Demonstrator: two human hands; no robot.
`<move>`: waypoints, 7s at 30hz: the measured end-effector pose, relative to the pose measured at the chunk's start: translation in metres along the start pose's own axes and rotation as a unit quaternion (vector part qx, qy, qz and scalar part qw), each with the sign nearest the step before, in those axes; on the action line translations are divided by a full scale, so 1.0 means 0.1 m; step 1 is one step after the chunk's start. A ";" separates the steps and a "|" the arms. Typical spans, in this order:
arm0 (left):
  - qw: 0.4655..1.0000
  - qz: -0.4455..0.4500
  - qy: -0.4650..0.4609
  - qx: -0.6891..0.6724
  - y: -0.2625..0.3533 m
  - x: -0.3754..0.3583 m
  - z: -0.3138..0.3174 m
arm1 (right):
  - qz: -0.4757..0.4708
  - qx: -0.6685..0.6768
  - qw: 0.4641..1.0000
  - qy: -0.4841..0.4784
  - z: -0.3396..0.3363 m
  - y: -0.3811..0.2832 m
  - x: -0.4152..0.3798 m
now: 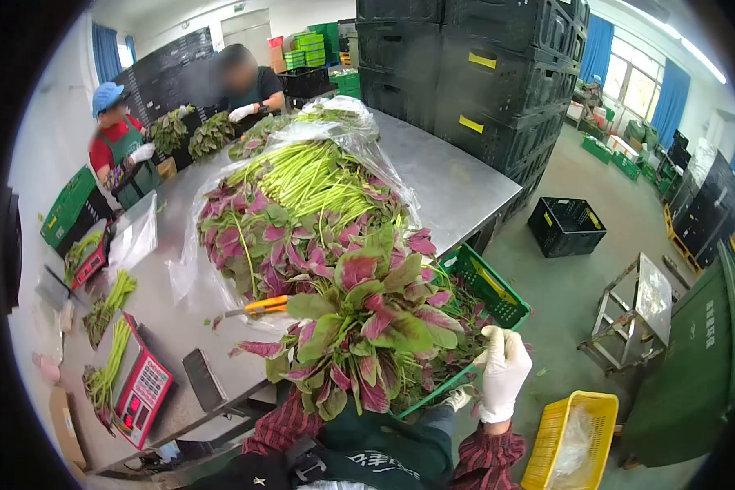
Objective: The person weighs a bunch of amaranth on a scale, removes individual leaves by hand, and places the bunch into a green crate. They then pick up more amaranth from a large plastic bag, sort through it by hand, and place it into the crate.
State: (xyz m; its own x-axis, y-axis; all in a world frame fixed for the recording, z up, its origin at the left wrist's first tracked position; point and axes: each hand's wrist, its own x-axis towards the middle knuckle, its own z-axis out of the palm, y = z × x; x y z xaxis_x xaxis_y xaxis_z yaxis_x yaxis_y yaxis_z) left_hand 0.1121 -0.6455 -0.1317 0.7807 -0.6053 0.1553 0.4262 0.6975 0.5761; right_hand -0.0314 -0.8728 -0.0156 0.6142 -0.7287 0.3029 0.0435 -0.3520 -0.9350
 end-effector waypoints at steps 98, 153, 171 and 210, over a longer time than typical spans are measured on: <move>0.992 -0.005 0.015 -0.123 -0.34 -0.30 0.18 | -0.328 -0.275 0.897 -0.108 0.96 -0.69 -0.21; 0.992 0.038 -0.003 -0.117 0.02 -0.84 -0.19 | -0.020 -0.116 0.976 -0.181 0.36 -0.25 -0.11; 0.993 0.012 -0.009 -0.114 -0.08 -0.70 -0.13 | -0.040 -0.096 0.979 -0.174 0.37 -0.29 -0.12; 0.976 -0.035 -0.048 -0.211 -1.80 0.41 -1.61 | -0.168 -0.275 0.883 -0.342 0.37 0.17 -1.06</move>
State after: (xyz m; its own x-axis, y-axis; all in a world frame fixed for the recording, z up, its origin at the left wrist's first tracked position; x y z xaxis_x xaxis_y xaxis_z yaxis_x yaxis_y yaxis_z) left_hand 0.1413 -0.7337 -0.3584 0.7055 -0.6756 0.2142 0.6421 0.7372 0.2103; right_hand -0.0669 -0.7797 -0.0704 0.9798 -0.0700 0.1872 0.0396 -0.8500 -0.5253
